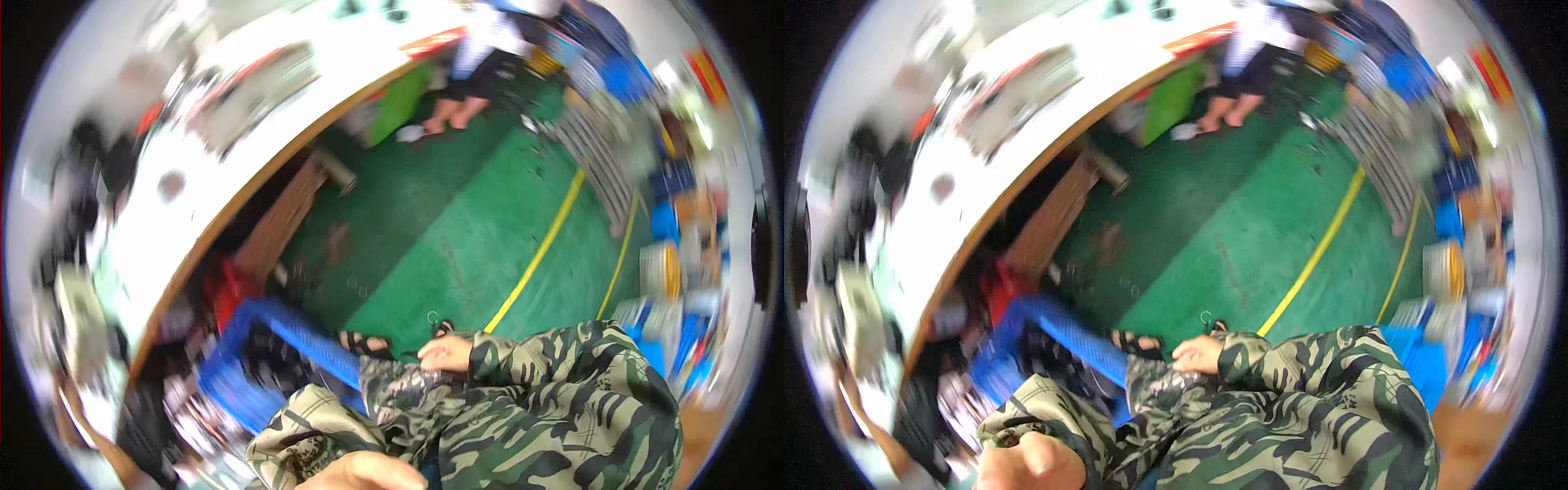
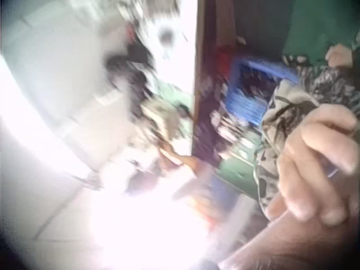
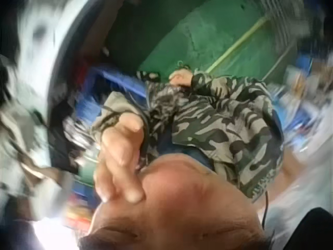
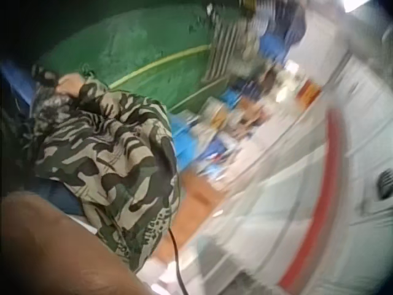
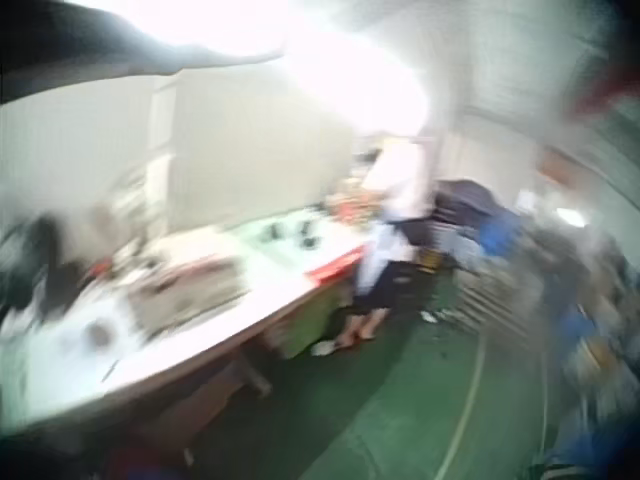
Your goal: The recorder is using an industrial sewing machine to stitch black shoe material components.
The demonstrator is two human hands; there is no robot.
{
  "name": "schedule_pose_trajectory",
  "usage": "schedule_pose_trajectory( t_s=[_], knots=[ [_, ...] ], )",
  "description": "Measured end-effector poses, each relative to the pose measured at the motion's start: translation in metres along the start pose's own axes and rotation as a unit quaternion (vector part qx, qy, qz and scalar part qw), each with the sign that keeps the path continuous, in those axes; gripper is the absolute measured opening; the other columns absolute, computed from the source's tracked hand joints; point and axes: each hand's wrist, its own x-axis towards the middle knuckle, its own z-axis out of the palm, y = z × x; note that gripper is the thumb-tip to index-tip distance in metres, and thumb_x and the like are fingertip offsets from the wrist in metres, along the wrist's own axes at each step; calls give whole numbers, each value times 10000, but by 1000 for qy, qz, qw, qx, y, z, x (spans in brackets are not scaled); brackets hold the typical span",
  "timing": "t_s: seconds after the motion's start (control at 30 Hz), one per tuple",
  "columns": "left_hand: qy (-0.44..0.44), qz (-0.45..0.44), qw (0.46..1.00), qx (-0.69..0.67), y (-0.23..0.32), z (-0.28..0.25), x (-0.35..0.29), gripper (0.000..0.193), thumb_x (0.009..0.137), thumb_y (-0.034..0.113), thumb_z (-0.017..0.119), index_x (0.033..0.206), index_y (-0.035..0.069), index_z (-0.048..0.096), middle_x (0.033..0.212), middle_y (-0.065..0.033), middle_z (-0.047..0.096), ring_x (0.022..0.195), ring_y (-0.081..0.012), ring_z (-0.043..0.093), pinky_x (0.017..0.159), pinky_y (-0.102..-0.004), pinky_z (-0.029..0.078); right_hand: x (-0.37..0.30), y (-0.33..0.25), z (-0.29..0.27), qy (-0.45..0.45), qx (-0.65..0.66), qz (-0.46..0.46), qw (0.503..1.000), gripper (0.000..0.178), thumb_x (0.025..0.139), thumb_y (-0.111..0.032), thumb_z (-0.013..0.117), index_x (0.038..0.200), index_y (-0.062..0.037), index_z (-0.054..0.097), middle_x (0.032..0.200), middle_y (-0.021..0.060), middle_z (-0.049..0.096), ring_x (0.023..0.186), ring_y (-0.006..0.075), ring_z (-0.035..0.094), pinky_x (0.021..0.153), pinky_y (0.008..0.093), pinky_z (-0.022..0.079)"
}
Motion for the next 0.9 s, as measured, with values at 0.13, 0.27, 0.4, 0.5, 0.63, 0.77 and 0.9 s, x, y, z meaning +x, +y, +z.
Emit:
schedule_pose_trajectory(
  t_s=[0.13, 0.27, 0.4, 0.5, 0.63, 0.77, 0.9],
  knots=[
    [-136, -111, 967, -185, -109, -48, 73, 405, 958, 341, 389, 1289, 124, 473, 1105, -9, 628, 1215, -334, 402, 1040, -523, 189, 35, -18, 16, 105, 153, -5, 983, 434, 776, -309, 706, 1080, -14, 612, 934, 106, 675, 846, 173, 645, 743, 296, 494],
    [-247, -233, 899, -277, -212, -39, 121, 373, 955, 326, 404, 1225, 103, 533, 1079, -27, 631, 1191, -354, 424, 1022, -527, 235, 52, -32, -3, 169, 260, -5, 951, 397, 855, -202, 636, 1168, 19, 533, 1047, 135, 638, 915, 155, 615, 814, 280, 484],
    [-303, -350, 813, -354, -310, 2, 125, 398, 952, 355, 411, 1209, 82, 547, 1046, -45, 644, 1173, -352, 448, 1024, -532, 239, 105, -4, 9, 319, 373, -112, 864, 520, 827, -367, 648, 1196, -20, 531, 1042, 120, 644, 944, 202, 621, 822, 328, 494],
    [-448, -353, 667, -479, -368, 14, 118, 416, 951, 386, 410, 1170, 75, 578, 1040, -67, 650, 1153, -351, 477, 1039, -540, 215, 139, -19, 16, 369, 460, -158, 792, 540, 830, -395, 636, 1216, -34, 520, 1092, 123, 624, 986, 197, 605, 858, 324, 481],
    [-433, -491, 633, -412, -367, 43, 118, 428, 948, 412, 401, 1103, 74, 614, 1001, -58, 663, 1149, -345, 480, 1056, -543, 155, 147, -33, -7, 359, 505, -204, 758, 538, 843, -389, 620, 1233, -39, 503, 1118, 117, 614, 1015, 218, 592, 887, 343, 459],
    [-630, -390, 670, 43, -389, 72, 131, 359, 734, 146, 635, 1041, -30, 579, 798, -119, 611, 673, -229, 607, 543, -334, 465, 144, -32, -41, 547, 366, -232, 716, 356, 820, -284, 664, 1046, -15, 609, 946, 108, 662, 880, 184, 626, 768, 306, 484],
    [-825, -104, 432, 350, -428, 9, 142, 425, 793, 174, 620, 1177, 58, 480, 930, -115, 629, 723, -329, 614, 581, -420, 481, 107, -63, -101, 560, 343, -218, 722, 307, 818, -208, 643, 1054, -18, 587, 819, 110, 656, 749, 186, 633, 689, 314, 490]
  ],
)
